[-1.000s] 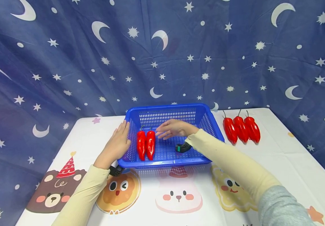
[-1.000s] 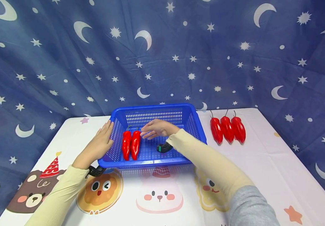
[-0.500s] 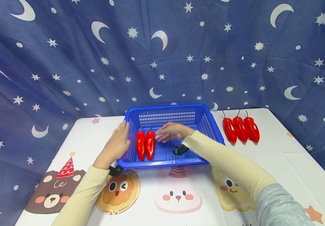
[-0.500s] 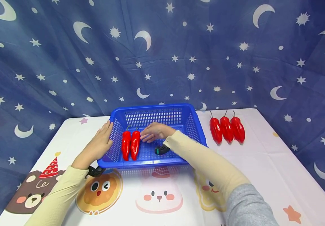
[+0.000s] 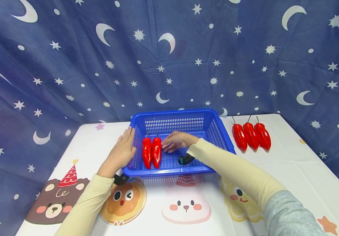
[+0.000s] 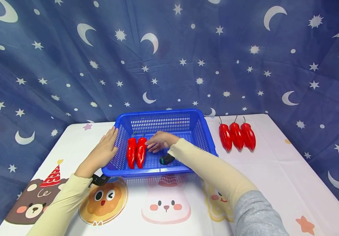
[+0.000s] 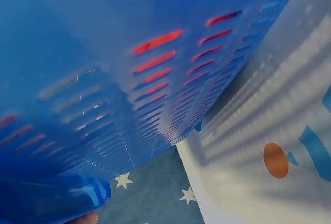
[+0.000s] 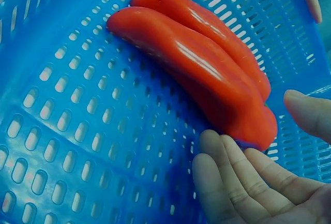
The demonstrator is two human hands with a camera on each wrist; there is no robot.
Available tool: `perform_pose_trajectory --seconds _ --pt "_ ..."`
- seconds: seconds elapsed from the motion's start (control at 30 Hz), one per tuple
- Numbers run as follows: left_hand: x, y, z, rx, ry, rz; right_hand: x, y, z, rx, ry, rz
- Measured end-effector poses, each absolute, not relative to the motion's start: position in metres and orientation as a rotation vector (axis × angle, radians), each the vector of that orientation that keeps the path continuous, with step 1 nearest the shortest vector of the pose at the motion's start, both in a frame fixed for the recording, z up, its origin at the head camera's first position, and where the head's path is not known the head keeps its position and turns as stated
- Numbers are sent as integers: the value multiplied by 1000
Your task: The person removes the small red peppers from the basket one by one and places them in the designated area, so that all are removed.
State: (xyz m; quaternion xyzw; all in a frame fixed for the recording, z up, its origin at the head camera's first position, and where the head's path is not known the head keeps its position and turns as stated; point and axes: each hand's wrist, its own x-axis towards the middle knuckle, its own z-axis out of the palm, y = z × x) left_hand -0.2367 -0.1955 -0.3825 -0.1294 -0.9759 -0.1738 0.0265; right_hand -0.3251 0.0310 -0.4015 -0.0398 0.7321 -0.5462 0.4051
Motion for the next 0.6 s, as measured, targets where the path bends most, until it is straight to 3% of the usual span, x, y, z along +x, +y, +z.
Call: perform_pose_trajectory --seconds 0.6 --pt "-237 -195 -382 -401 -3012 -534 -327 19 -411 -32 1863 -1386"
